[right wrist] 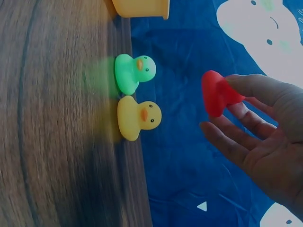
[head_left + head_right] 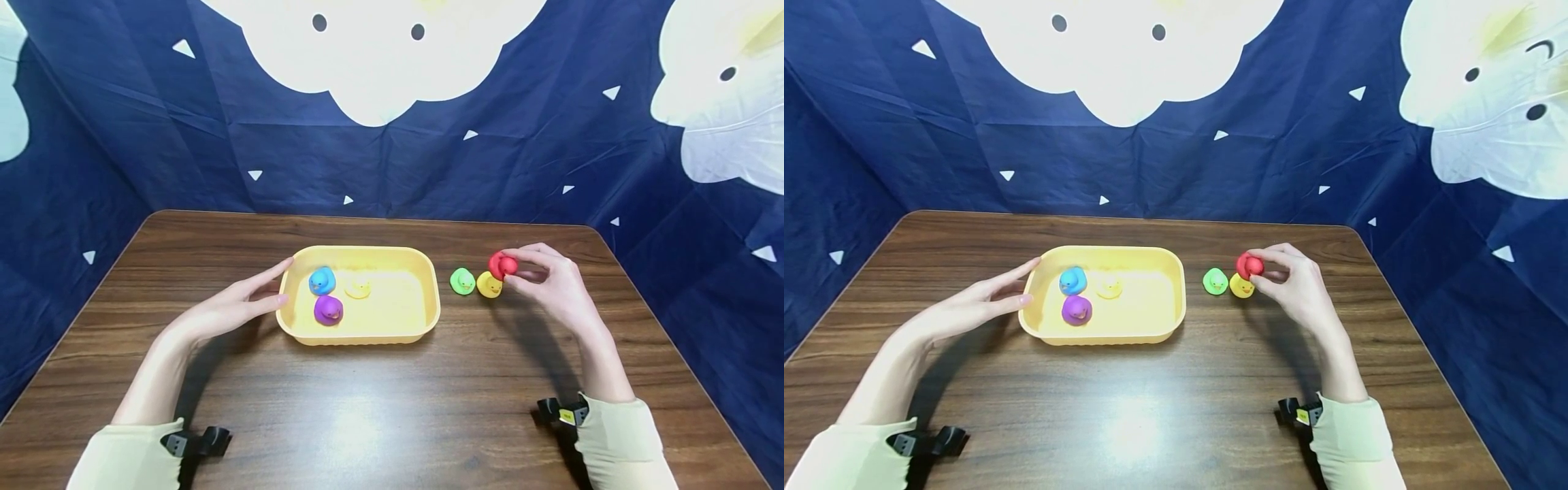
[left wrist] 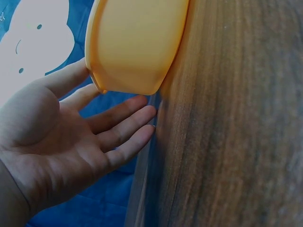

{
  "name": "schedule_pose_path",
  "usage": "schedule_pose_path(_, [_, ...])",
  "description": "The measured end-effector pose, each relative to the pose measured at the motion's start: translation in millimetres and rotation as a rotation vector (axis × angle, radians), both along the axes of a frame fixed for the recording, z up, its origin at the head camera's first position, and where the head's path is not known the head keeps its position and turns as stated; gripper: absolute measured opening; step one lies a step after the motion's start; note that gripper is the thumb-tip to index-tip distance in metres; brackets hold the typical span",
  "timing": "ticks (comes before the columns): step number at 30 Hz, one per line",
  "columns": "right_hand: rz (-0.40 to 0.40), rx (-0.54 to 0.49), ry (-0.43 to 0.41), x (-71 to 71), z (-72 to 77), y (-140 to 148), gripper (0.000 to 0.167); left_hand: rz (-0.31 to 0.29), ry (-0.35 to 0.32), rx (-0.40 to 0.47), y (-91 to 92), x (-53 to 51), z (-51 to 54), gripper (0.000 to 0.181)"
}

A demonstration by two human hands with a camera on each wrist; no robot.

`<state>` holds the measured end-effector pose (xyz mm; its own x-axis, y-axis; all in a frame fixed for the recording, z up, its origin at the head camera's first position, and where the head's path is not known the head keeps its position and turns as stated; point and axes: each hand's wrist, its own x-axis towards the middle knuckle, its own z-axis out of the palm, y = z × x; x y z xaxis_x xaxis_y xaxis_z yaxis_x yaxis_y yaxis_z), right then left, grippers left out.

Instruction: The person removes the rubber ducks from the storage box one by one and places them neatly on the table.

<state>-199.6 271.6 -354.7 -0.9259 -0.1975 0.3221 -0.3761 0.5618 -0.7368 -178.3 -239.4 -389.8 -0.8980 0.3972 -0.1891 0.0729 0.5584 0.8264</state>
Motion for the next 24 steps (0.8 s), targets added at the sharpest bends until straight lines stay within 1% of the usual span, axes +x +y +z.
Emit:
schedule_pose_path(6, [-0.028,0.011,0.005,-0.3,-1.3,7.6,0.042,0.0,-0.002,-0.002,0.0,0.0,-0.2,0.071])
schedule_pose_path(14, [-0.011,0.013,0.029,-1.1,-3.3,15.9,0.043,0.001,-0.014,0.018,0.7,0.6,-0.7,0.072])
schedule_pose_path(24, [-0.043,0.027,0.019,-1.7,-6.1,25.4,0.044,0.003,-0.017,0.025,0.3,0.7,-1.2,0.071])
